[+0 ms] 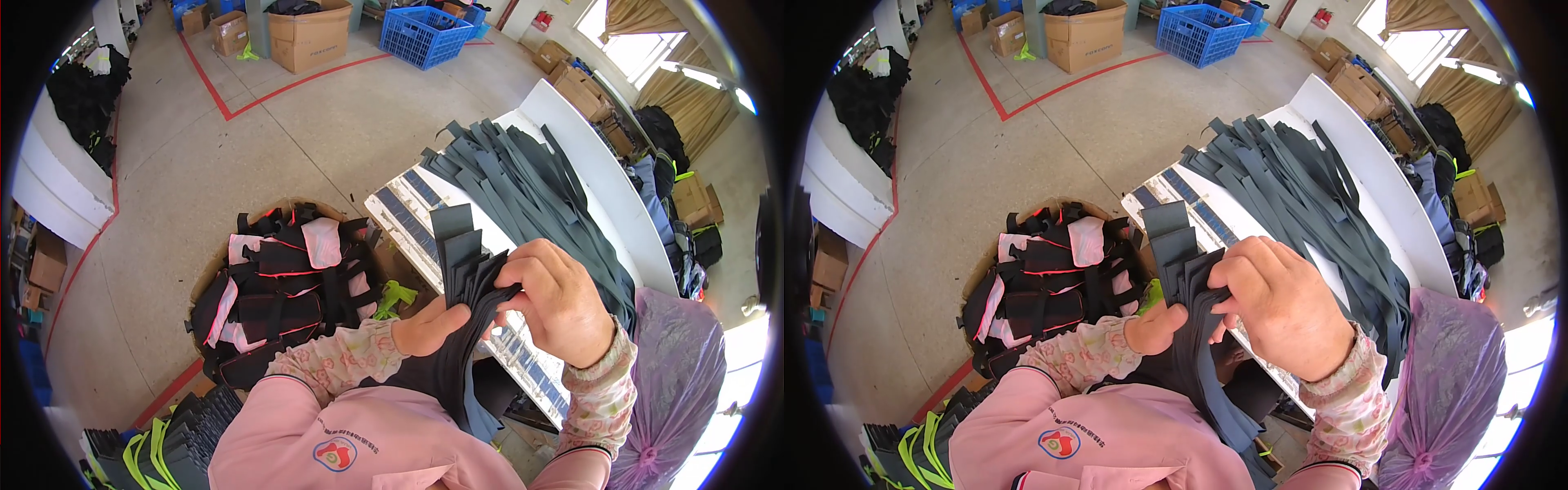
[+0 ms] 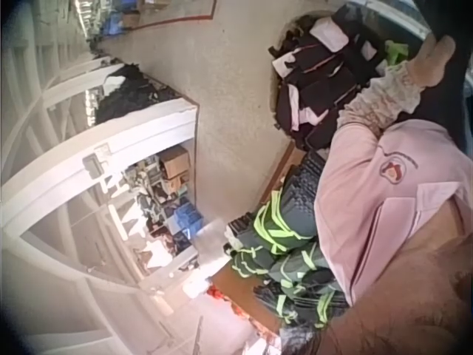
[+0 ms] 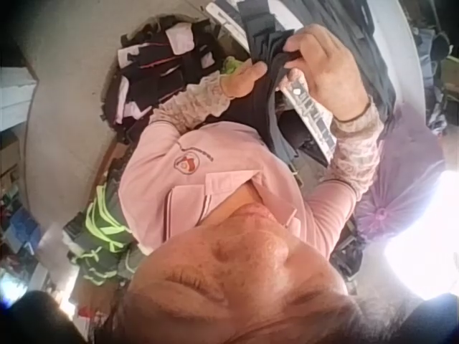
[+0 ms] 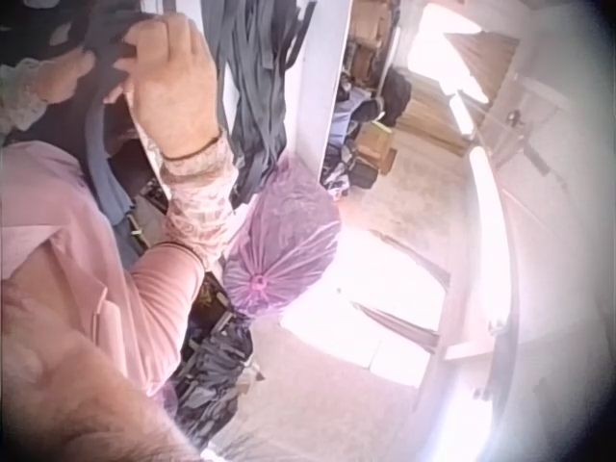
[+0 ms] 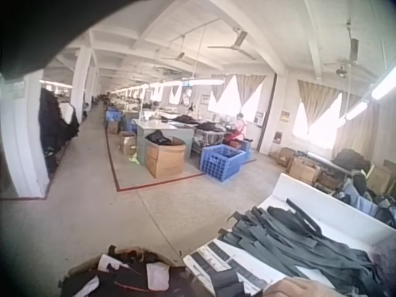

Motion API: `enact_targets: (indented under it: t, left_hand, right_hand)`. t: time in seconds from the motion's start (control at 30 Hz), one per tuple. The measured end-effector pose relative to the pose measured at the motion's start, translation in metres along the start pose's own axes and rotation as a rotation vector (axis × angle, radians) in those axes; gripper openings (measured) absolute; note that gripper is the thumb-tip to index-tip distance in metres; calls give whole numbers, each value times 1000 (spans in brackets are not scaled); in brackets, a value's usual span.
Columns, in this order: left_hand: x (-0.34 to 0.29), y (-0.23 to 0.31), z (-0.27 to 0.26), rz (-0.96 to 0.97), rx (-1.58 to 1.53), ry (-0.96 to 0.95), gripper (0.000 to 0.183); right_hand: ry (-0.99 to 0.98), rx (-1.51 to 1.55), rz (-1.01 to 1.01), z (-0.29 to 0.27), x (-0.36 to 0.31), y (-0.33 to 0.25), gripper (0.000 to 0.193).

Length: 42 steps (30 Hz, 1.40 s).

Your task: Organizing and stacking a bundle of black fabric straps on a workbench.

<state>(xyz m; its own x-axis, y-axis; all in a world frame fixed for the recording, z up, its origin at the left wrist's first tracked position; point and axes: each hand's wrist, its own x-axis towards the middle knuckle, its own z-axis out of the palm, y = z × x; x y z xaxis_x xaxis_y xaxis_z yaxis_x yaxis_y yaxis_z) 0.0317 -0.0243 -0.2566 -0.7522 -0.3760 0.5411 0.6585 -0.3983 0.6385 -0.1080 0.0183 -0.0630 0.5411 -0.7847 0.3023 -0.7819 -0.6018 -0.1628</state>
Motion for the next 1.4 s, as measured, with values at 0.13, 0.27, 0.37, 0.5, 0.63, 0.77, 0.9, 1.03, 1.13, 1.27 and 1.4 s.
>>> enact_targets:
  t: [0.13,0.27,0.37,0.5,0.63,0.77,0.9,1.03,1.13,1.27,1.4]
  left_hand:
    - [0,0,3,-11,38,50,42]
    - [2,0,4,0,77,33,43]
    - [3,-2,4,74,56,11,44]
    - [4,0,4,92,39,1,46]
    - [4,3,6,92,56,4,47]
    - [0,2,3,53,115,2,46]
    - [0,2,5,63,113,-6,45]
    - [-1,0,3,75,102,5,45]
    - [-2,-1,5,92,94,24,44]
    - [-4,-3,4,88,86,49,42]
    - [-5,2,3,74,125,40,41]
  right_hand:
    - [-5,102,107,-5,-5,2,46]
    - [-61,2,67,-9,-2,-3,52]
    - [-82,62,46,-3,-3,-1,57]
    - [-93,57,45,0,-5,-5,57]
    - [-103,57,37,-1,-5,-5,54]
    - [-120,51,8,-5,-3,-6,52]
    - [-144,61,12,-4,-6,-7,53]
    - [-174,61,20,0,-7,-11,56]
    - [-174,47,1,2,-9,-10,59]
    - [-175,47,2,4,-12,-11,60]
    - [-187,51,17,4,-12,-12,60]
